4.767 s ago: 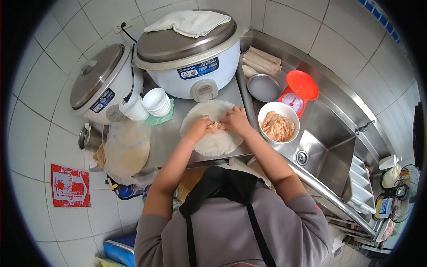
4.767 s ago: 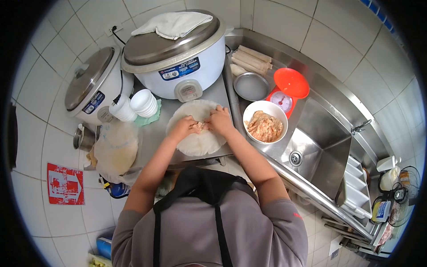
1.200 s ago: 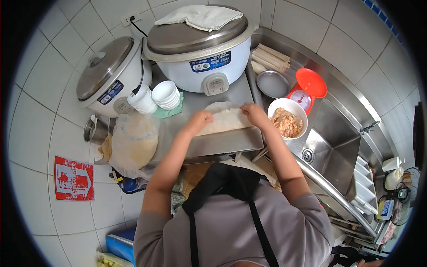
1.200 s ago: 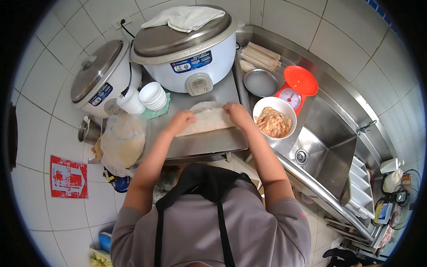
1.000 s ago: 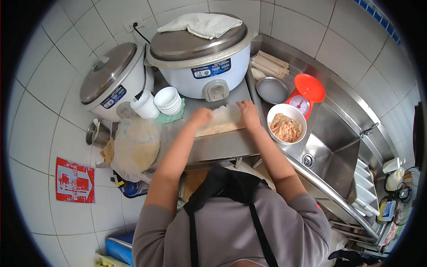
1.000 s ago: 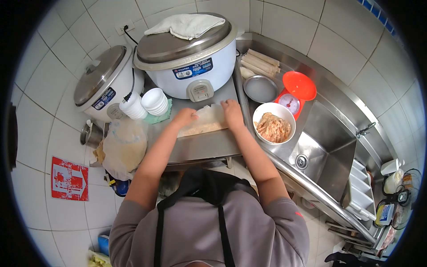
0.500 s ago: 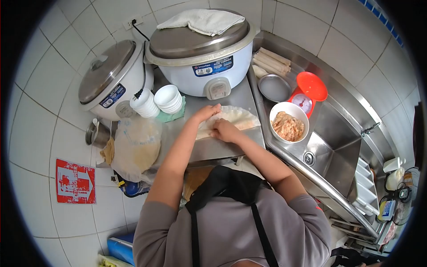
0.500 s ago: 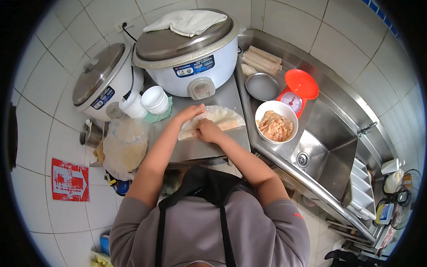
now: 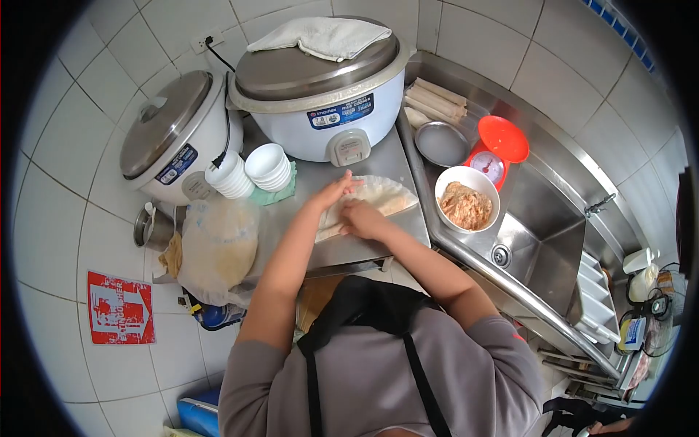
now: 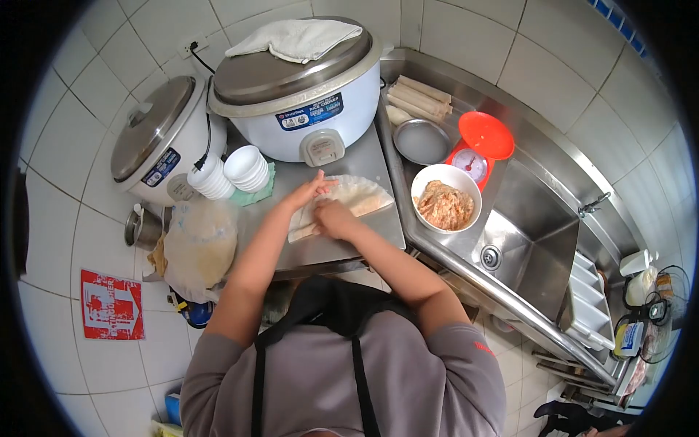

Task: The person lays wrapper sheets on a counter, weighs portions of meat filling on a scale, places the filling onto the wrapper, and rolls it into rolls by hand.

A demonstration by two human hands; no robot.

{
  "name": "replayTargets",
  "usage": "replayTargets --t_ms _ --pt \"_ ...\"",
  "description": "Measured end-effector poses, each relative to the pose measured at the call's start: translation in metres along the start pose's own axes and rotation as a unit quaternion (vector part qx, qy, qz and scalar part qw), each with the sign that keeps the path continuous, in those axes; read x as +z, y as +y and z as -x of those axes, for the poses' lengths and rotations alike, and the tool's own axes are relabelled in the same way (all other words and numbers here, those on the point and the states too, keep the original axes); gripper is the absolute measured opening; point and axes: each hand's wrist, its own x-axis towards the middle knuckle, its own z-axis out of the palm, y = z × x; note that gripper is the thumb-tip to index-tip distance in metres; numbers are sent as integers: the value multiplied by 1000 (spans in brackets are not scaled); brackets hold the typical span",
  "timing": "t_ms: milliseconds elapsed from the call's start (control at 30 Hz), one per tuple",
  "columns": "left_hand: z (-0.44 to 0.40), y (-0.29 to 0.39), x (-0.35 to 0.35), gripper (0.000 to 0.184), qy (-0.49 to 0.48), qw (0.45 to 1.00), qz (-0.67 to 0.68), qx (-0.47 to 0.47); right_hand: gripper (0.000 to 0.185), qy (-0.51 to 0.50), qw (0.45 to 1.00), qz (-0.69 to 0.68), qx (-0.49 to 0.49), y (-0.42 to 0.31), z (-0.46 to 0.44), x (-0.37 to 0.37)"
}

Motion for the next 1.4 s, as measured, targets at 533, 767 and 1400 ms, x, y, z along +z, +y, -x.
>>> replayTargets --t_ms 533,767,1400 --pt "19 -2 39 46 209 952 -179 134 28 -19 997 -12 72 35 36 -30" --pt "27 -2 52 35 259 925 -225 160 28 -8 996 -22 82 43 55 -42" --pt "107 -12 45 41 144 944 -244 168 28 -17 995 11 99 81 92 -69"
